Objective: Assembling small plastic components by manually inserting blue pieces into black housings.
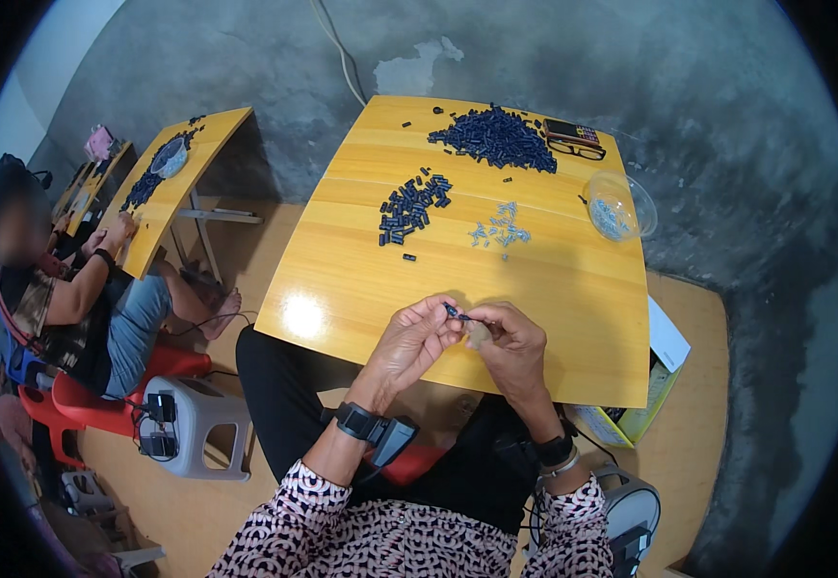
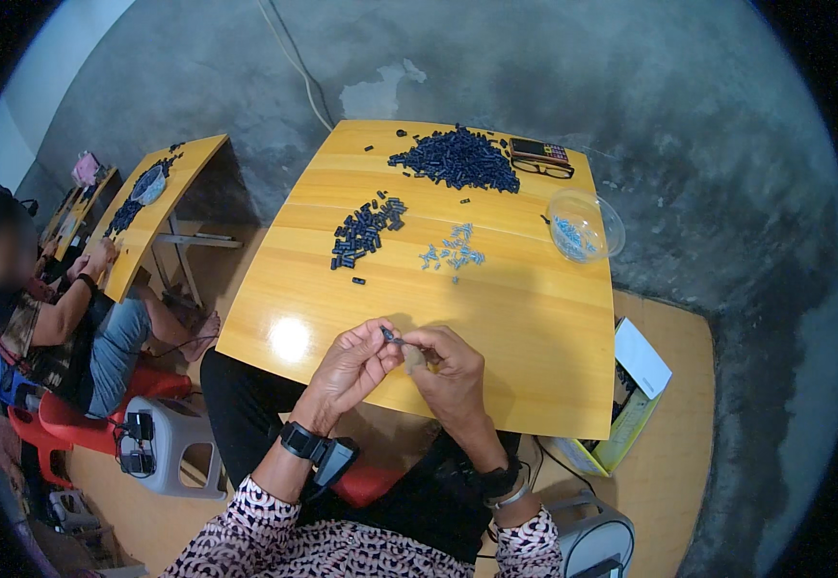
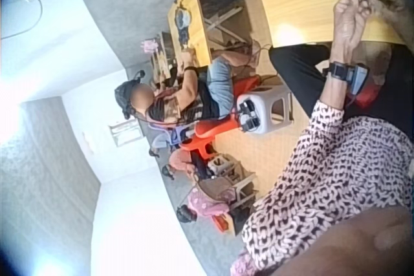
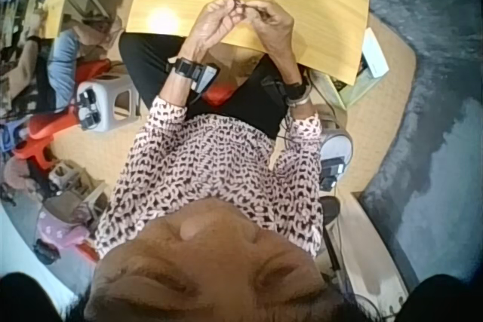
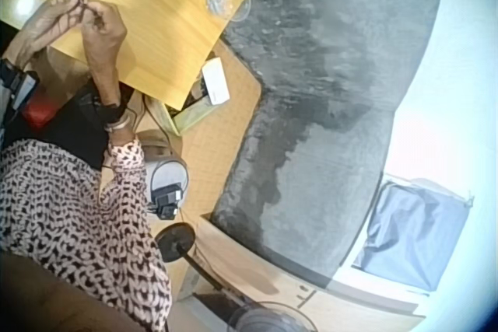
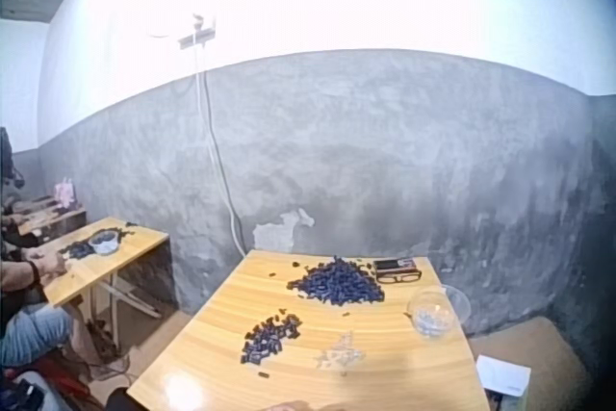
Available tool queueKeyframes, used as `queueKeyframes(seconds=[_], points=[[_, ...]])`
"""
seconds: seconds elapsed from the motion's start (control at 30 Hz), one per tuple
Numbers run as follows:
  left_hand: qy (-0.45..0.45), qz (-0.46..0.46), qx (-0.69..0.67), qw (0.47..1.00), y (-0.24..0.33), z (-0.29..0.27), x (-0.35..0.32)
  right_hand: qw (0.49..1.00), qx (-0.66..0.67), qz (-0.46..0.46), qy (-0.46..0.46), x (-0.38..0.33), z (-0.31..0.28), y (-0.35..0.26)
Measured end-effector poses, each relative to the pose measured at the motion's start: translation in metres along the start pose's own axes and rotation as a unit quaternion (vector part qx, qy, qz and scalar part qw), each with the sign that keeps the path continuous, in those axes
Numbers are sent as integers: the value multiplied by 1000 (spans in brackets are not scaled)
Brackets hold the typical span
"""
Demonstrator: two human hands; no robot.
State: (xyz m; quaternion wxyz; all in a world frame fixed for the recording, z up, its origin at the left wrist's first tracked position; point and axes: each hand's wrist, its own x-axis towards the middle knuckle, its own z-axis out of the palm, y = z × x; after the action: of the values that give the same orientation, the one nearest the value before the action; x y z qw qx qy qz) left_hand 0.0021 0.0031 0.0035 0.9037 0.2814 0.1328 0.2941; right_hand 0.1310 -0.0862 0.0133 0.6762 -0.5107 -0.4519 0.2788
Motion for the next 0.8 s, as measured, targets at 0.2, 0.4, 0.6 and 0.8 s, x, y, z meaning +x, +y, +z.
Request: queueKeyframes(seconds=[0.2, 0.4, 0.6, 0.8], points=[[11, -6, 16, 1000, 2, 3, -1, 1000, 21, -21, 8, 0, 4, -3], [0, -1, 18, 1000, 0, 1, 0, 1000, 8, -11, -4, -1, 1, 3], [7, 1, 32, 999, 1, 1, 0, 1000, -12, -15, 5, -2, 0, 5], [12, -7, 47, 999, -1, 1, 1, 999, -36, -36, 2, -1, -3, 4]])
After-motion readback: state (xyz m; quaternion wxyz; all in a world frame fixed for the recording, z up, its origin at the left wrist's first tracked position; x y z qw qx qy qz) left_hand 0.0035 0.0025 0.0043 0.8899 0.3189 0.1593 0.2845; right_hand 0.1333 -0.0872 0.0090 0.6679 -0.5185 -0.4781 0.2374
